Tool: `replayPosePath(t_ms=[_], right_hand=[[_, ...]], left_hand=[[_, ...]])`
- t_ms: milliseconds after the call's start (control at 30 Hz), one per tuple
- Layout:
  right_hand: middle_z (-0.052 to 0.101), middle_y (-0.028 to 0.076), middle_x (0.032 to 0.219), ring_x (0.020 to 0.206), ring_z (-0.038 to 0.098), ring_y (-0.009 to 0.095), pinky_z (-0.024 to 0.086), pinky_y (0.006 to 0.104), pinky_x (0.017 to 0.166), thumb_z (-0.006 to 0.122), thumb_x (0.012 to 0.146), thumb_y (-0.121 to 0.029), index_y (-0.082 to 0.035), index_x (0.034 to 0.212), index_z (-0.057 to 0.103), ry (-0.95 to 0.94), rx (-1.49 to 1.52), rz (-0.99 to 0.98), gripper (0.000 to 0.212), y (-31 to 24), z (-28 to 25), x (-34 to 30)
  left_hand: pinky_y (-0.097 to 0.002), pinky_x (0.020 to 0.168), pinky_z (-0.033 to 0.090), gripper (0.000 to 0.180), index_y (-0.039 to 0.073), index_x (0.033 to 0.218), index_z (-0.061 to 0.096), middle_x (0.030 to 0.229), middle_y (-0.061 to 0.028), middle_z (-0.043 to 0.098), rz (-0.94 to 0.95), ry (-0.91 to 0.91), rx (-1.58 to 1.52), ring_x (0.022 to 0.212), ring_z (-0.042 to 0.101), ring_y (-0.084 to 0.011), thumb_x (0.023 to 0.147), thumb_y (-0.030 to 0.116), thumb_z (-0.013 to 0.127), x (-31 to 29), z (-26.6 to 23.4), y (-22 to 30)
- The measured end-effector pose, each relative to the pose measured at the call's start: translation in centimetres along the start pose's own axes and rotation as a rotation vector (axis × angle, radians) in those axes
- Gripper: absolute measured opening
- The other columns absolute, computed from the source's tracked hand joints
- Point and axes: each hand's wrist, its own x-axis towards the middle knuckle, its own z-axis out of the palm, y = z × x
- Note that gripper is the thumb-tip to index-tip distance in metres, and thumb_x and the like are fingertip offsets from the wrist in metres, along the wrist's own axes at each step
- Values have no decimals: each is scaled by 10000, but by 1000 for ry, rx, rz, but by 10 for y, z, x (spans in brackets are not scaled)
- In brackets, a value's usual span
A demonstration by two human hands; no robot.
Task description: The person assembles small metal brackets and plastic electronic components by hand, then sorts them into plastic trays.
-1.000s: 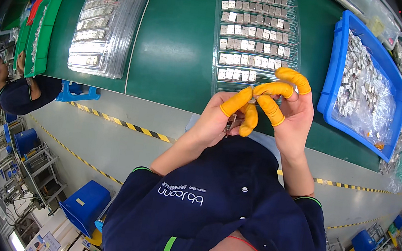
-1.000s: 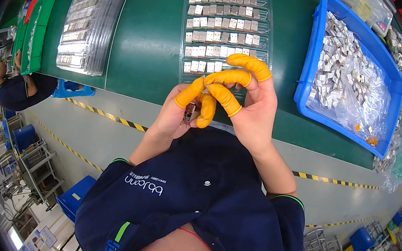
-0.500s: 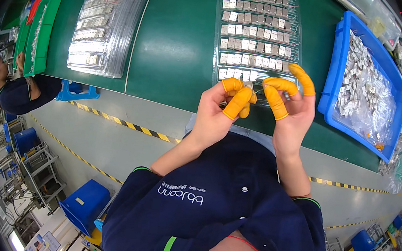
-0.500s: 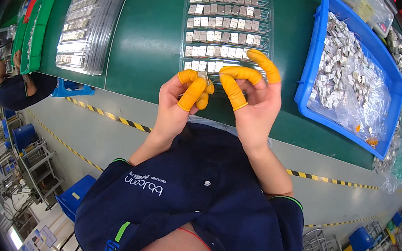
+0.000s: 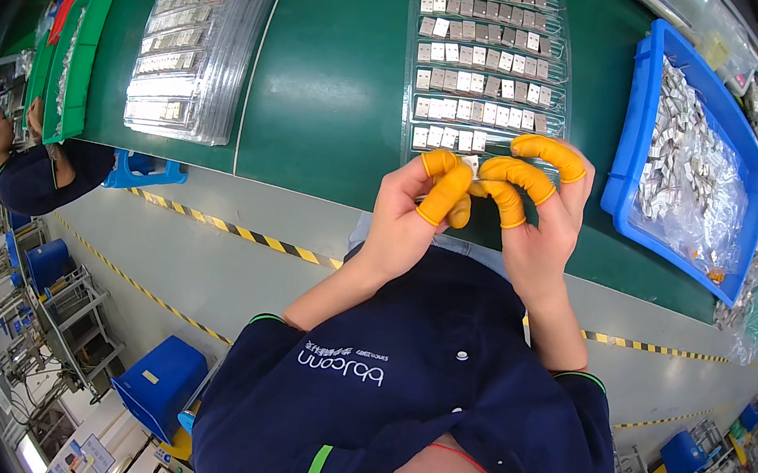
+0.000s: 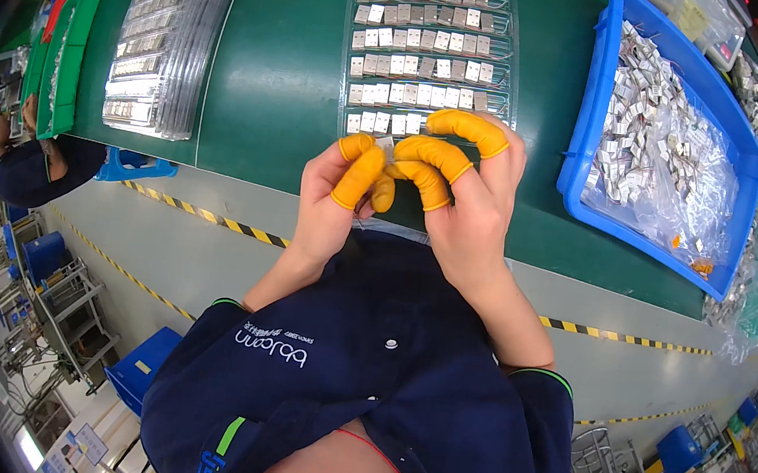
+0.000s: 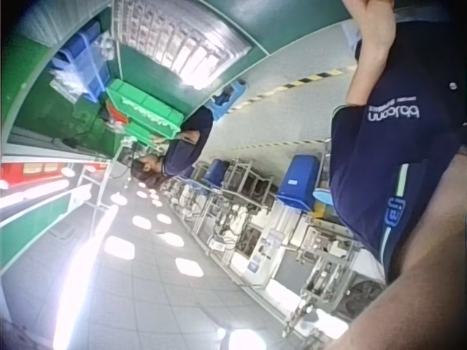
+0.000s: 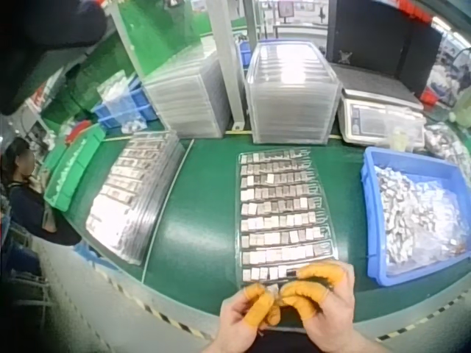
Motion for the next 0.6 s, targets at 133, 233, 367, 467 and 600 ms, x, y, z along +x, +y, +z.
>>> replayPosePath(t_ms=[133,233,367,467,600], right_hand=[[564,65,988,986,473,296,379,376,839,701,652,-24,-62,844,642,61,-172,25,204,14,1,0],[569,59,1008,1027,468,293,348,386,872,693,672,-39,-60,858,643,37,-263,44,193,23,2,-3],[582,43,1014,1058,468,279,316,386,899,685,687,-57,-73,867,654,-60,-339,61,184,24,3,-4],[588,32,1009,1035,474,272,330,375,883,701,670,-73,-85,877,664,-26,-379,27,211,18,1,-1],[586,25,1000,982,482,268,364,376,835,752,604,-141,-102,898,672,-62,-48,-56,307,2,-6,1]], left_hand=[[-182,453,292,301,-12,958,560,690,-34,563,-33,7,44,519,420,-40,941,269,455,3,-2,2],[-185,440,281,462,-15,972,556,679,-46,552,-18,6,60,503,417,-57,959,389,332,5,-8,1],[-194,439,279,640,-10,1021,536,687,-63,552,-50,3,27,499,419,-81,942,527,196,7,-8,3],[-199,443,279,684,1,1069,510,694,-69,553,-64,-44,-7,506,414,-86,922,573,165,8,-9,2],[-188,464,302,676,33,1100,518,705,-53,568,-74,-22,-73,515,419,-64,912,597,196,5,-2,-1]])
